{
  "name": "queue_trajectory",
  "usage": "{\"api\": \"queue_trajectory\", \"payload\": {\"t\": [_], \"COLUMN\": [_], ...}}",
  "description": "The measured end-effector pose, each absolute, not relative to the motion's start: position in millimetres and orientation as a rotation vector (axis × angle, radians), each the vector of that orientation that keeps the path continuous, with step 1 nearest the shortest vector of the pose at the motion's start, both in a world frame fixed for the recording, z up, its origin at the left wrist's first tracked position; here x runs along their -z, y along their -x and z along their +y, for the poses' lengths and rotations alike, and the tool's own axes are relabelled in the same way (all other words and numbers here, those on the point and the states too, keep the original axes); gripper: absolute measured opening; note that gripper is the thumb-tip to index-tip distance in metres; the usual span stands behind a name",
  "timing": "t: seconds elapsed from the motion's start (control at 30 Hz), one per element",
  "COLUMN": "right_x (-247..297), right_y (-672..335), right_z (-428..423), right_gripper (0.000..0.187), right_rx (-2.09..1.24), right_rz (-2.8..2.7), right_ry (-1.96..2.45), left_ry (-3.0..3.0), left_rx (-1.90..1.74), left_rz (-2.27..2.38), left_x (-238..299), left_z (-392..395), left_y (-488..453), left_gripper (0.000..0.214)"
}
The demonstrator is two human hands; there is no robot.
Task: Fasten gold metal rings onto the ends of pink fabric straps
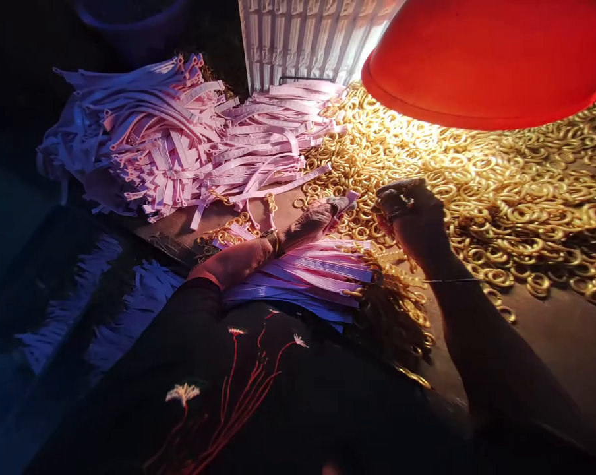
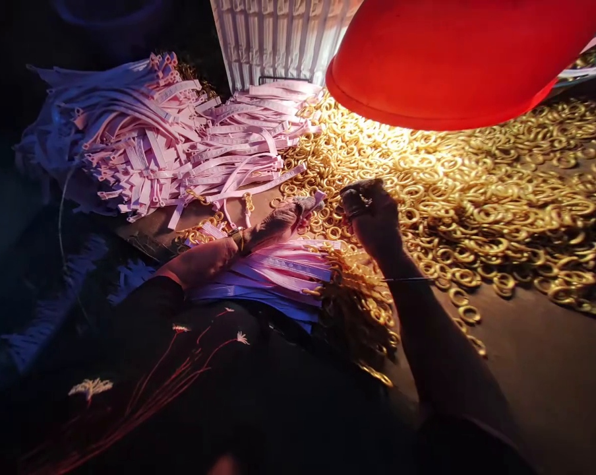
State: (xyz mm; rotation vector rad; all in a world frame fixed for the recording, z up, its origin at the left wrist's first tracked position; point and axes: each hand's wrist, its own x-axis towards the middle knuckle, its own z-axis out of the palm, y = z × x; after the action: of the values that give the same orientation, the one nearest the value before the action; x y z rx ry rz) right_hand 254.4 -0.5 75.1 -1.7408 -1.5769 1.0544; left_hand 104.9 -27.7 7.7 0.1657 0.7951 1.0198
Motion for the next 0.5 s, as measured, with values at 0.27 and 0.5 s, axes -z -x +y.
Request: {"api": "queue_trajectory", "payload": {"t": [0.27, 0.5], "right_x": [-62, -67], "right_y": [-243, -240], "right_z": [-22, -29], "right_gripper": [0.052, 0.049], "right_rx": [-1.139, -1.051], "right_rz": [-1.558, -1.719], "right_ry": [1.709, 1.654], "left_ry": [-0.206, -0.205], "left_rx": [-0.945, -0.882], "left_rz": [0.762, 0.745], "left_x": [-26, -28], "left_z": [-38, -36], "left_y": [-101, -100], "left_gripper": [0.039, 0.037]}}
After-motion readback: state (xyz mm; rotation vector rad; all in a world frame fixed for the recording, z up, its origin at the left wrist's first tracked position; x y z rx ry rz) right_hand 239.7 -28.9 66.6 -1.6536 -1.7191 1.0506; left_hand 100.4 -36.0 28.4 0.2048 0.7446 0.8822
